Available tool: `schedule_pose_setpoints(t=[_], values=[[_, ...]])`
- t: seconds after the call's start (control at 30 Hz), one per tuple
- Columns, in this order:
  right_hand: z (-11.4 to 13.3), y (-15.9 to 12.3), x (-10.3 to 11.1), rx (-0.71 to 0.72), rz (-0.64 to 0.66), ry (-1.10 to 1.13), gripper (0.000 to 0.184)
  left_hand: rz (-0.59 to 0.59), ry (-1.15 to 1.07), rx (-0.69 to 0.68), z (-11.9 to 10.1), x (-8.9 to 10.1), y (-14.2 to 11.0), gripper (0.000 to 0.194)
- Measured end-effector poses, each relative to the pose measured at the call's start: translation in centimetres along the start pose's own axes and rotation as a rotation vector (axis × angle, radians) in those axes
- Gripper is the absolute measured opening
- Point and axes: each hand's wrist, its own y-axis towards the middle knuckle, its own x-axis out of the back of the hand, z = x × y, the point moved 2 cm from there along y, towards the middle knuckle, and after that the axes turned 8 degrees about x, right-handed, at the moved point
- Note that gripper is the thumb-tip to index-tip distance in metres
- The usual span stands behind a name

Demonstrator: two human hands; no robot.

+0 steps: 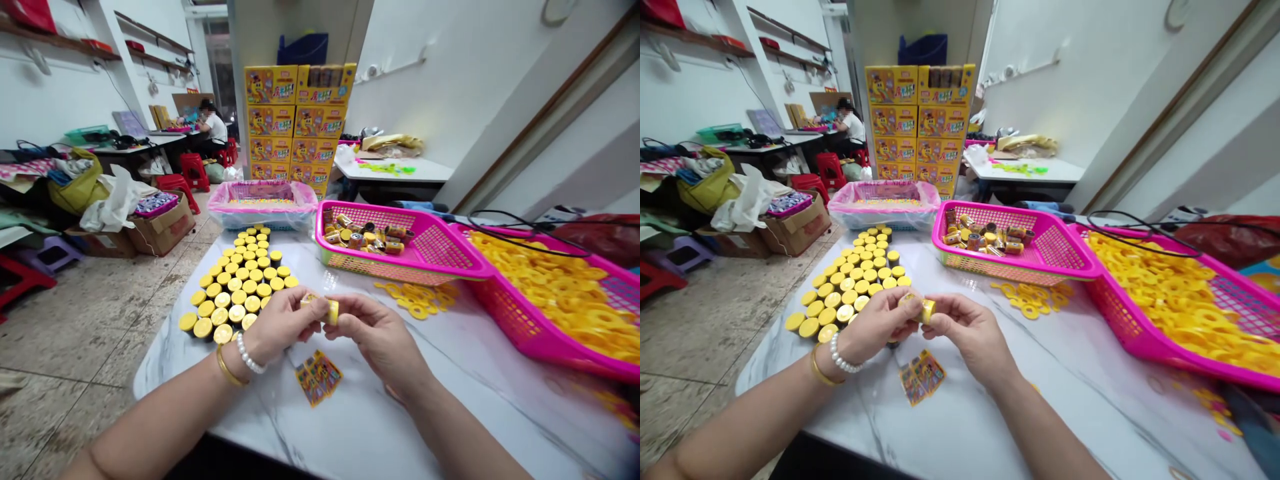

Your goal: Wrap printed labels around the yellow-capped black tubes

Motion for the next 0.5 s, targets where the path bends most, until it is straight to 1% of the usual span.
schedule_pose_setpoints(t=[0.07, 0.1, 0.17, 0.23, 0.3, 0.37, 0.43, 0.5], values=[[0.03, -0.05, -0.02, -0.004, 0.053, 0.021, 0.037, 0.033, -0.1, 0.057, 0.29, -0.1, 0.08, 0.053], [0.02, -0.07, -0.04, 0.002, 0.061, 0.041, 0.035, 0.045, -0.142, 0.078, 0.4, -0.17, 0.11, 0.054], [-0.06, -0.11, -0.07, 0.027, 0.032, 0.095, 0.025, 0.088, -0.214, 0.117, 0.54, -0.33, 0.14, 0.055], [-0.19, -0.14, -0.07, 0.056, -0.039, 0.149, 0.024, 0.141, -0.265, 0.151, 0.62, -0.49, 0.17, 0.057], [-0.39, -0.18, -0.05, 0.057, -0.1, 0.163, 0.026, 0.153, -0.262, 0.183, 0.73, -0.55, 0.24, 0.059], [-0.6, -0.26, -0.05, 0.035, -0.114, 0.141, 0.027, 0.13, -0.232, 0.217, 0.85, -0.53, 0.31, 0.063], [-0.72, -0.39, -0.12, 0.035, -0.08, 0.115, 0.027, 0.119, -0.214, 0.239, 0.82, -0.53, 0.29, 0.066], [-0.74, -0.57, -0.24, 0.074, -0.038, 0.109, 0.024, 0.139, -0.234, 0.247, 0.6, -0.56, 0.17, 0.066]])
